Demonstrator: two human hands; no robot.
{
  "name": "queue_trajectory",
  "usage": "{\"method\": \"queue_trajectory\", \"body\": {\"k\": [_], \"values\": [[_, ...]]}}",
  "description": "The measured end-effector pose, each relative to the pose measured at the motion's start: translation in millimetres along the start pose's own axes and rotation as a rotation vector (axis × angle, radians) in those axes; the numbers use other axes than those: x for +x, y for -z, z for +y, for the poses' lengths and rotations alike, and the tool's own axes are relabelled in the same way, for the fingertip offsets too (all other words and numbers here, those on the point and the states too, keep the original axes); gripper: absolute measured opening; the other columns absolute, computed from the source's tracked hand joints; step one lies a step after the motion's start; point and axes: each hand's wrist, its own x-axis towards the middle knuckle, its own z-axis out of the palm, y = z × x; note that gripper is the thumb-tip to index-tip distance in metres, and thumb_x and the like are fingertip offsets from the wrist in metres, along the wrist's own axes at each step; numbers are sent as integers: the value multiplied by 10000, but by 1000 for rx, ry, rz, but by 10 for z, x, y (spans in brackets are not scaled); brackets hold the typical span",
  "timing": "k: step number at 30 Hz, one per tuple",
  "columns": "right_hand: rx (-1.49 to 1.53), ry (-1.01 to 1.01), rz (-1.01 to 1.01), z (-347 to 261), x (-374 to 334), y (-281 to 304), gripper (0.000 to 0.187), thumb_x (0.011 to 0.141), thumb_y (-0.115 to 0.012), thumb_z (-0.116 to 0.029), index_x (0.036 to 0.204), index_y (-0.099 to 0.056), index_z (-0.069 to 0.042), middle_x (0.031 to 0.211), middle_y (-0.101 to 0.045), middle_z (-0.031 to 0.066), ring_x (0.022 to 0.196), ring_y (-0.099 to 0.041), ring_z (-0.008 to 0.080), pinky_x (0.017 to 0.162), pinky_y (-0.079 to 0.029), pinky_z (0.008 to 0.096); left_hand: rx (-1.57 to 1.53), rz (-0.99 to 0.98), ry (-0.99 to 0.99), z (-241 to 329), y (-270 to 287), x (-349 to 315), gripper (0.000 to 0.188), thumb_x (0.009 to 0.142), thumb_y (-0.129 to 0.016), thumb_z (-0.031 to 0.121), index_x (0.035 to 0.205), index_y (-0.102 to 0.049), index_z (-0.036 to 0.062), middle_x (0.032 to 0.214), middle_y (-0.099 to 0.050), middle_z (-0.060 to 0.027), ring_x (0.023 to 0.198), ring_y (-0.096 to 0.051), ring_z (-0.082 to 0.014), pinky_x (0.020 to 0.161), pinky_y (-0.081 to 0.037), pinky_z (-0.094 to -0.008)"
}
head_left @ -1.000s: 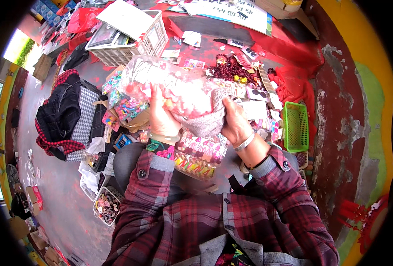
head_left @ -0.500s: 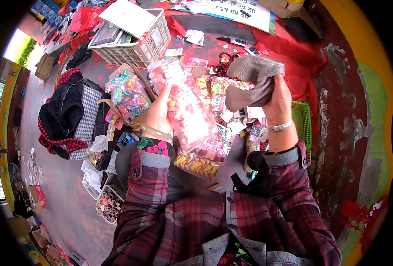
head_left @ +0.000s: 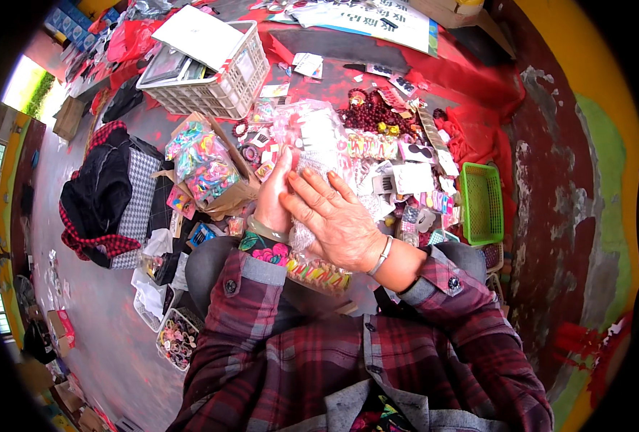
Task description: The person sits at a cluttered table and sorts through various small items, including hair accessories and packaged goods. They pick up items, wipe them with a cloth, and place them into a clear plastic bag.
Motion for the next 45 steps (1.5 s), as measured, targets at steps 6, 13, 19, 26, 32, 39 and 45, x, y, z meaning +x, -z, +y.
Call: {"method": "queue_trajectory", "body": {"k": [6,13,19,26,32,39,45], "values": [[71,-91,119,160,91,94,823,660,-679,-175,1370,-291,-30,1414,-299,179,1330,-256,347,1082,-205,472,-288,-278,183,-50,-235,-172,452,974,-349,376,1326,-395,97,1312,-464,-63,1188,-464,-195,994,-380,-364],[-2,-158,224,431,138,236,716,689,-596,-103,1347,-325,-20,1415,-297,183,1328,-253,361,1082,-199,482,-134,-373,40,-191,-316,-271,465,971,-370,270,1389,-302,78,1345,-418,-67,1242,-402,-201,1049,-308,-352],[696,-521,452,885,29,124,410,924,-356,-160,1286,-439,15,1185,-559,120,1103,-524,200,961,-379,287,-221,-539,240,-181,-191,-225,402,956,-431,225,1302,-396,23,1239,-504,-86,1139,-492,-177,998,-372,-343],[1582,-423,586,1092,-5,587,583,889,-499,-454,1298,-446,-42,1116,-594,79,958,-583,166,808,-484,283,188,-309,205,-311,160,-107,345,968,-400,227,1222,-453,-2,1159,-543,-99,1049,-531,-185,912,-425,-329],[931,-471,60,798,17,556,411,753,-671,-62,1142,-557,7,944,-624,62,849,-571,104,738,-476,244,343,-387,236,-125,-258,-302,443,972,-394,135,1366,-290,-37,1349,-396,-87,1238,-371,-136,1050,-276,-280],[1110,-658,306,787,-9,403,171,806,-618,-62,957,-619,20,772,-622,27,685,-547,73,604,-462,233,367,-482,297,-101,-312,-278,450,948,-462,133,1349,-316,-12,1259,-452,-59,1142,-447,-127,992,-346,-279],[1007,-664,493,766,24,328,141,854,-575,-89,919,-627,26,737,-617,19,639,-537,67,549,-444,229,388,-498,337,-127,-272,-304,369,854,-561,-3,1200,-438,30,1053,-564,-38,961,-559,-118,831,-463,-275]]}}
